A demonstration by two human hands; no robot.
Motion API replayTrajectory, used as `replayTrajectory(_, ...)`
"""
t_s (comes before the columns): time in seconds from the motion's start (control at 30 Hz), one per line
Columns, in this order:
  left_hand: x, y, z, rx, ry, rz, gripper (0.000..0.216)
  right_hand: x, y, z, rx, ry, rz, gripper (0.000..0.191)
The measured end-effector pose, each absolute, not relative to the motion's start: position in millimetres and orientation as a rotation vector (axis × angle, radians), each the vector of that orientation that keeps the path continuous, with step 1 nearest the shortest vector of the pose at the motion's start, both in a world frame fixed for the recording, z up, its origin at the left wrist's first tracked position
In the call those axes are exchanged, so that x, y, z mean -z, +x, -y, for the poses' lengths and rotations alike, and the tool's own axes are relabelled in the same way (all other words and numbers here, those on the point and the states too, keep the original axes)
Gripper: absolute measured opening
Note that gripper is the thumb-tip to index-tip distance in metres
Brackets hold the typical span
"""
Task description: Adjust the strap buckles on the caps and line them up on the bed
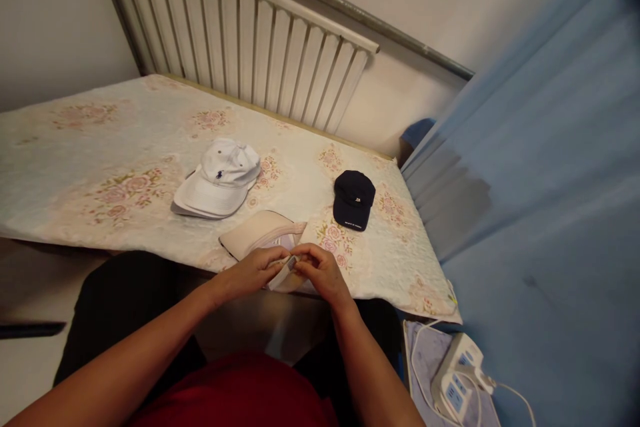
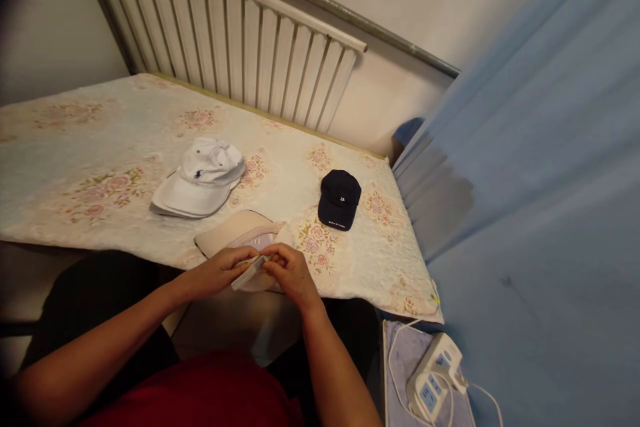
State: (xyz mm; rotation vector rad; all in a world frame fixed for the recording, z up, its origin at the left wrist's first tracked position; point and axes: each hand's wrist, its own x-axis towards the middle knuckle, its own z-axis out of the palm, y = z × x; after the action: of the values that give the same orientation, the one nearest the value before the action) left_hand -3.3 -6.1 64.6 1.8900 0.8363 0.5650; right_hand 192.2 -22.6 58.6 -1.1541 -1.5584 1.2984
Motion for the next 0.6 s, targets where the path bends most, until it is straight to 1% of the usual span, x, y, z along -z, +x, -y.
replayTrajectory(0.17, -61.3, -1.8, 5.6, -0.578, 1.852, -0.843, 0.030, -59.3, 192.7, 22.6, -1.312, -1.138, 1.570, 0.019)
replayTrajectory(0.37, -56.9, -0.3, 4.8, -0.582, 1.787, -0.870, 0.025, -58.6, 194.9, 21.9, -1.353, -1.158, 1.601, 0.023)
replayTrajectory(0.6, -59.4, -2.5, 5.9, -0.551, 1.743, -0.910, 0.029, -58.2, 194.6, 21.4, -1.362, -1.167, 1.617, 0.022)
